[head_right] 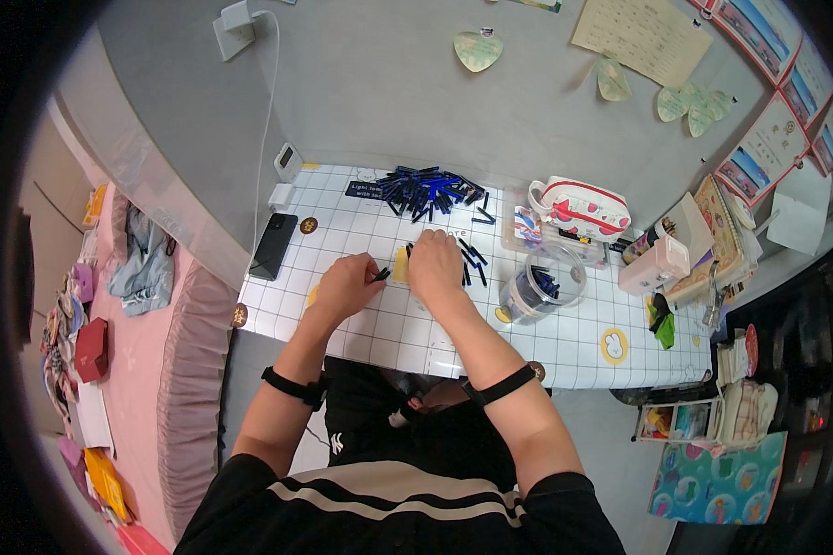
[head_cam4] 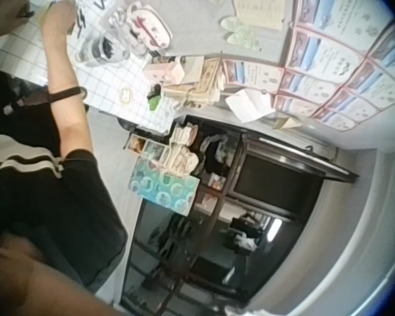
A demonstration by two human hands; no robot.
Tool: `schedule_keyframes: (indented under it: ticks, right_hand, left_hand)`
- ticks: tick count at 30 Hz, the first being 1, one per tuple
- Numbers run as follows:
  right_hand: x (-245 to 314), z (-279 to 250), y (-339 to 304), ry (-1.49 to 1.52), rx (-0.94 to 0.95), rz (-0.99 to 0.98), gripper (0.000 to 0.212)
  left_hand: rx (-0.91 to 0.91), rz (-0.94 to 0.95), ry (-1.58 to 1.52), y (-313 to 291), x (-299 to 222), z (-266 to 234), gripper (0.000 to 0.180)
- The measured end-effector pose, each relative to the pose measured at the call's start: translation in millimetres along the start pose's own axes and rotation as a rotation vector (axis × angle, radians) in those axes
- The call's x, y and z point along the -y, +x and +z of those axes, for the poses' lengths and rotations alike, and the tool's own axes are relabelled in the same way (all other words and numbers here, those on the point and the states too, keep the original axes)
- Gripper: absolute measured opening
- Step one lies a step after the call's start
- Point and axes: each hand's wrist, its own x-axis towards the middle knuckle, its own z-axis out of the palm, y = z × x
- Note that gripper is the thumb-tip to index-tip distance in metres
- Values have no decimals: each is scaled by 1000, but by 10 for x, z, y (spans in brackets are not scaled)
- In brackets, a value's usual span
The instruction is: The person assembles blue pens by picking up barrels and small black components from a desk and pushing them together by hand. Each finished pen is then placed into a clear plastic container until the pile on the desk is reduced.
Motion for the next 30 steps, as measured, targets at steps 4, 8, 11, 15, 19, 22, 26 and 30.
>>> schedule_keyframes:
  ticks: [4,8,11,15,19,22,26,30]
  right_hand:
    - [120,-30,14,-62,41,-110,21]
    - [124,35,-6,27,-67,-87,18]
    - [114,-21,-59,108,-41,-119,15]
    - [37,-3,-239,301,-23,-127,16]
    - [-70,56,-487,617,-192,-150,15]
    - [-95,35,-596,918,-173,3,15]
    - [-68,111,-644,1048,-367,26,12]
    - [-43,151,-664,1044,-393,-3,11]
  left_hand:
    - [-2,-16,44,8,-21,47,13]
    - [11,-23,99,9,-78,42,11]
    - [-20,-21,53,-27,-25,39,10]
    - [-122,17,-58,-104,16,72,10]
    - [-194,87,-194,-188,-27,121,11]
    - [-153,103,-338,-228,-132,155,11]
    - [-191,282,-417,-206,-147,242,11]
    - [-104,300,-414,-216,-124,242,10]
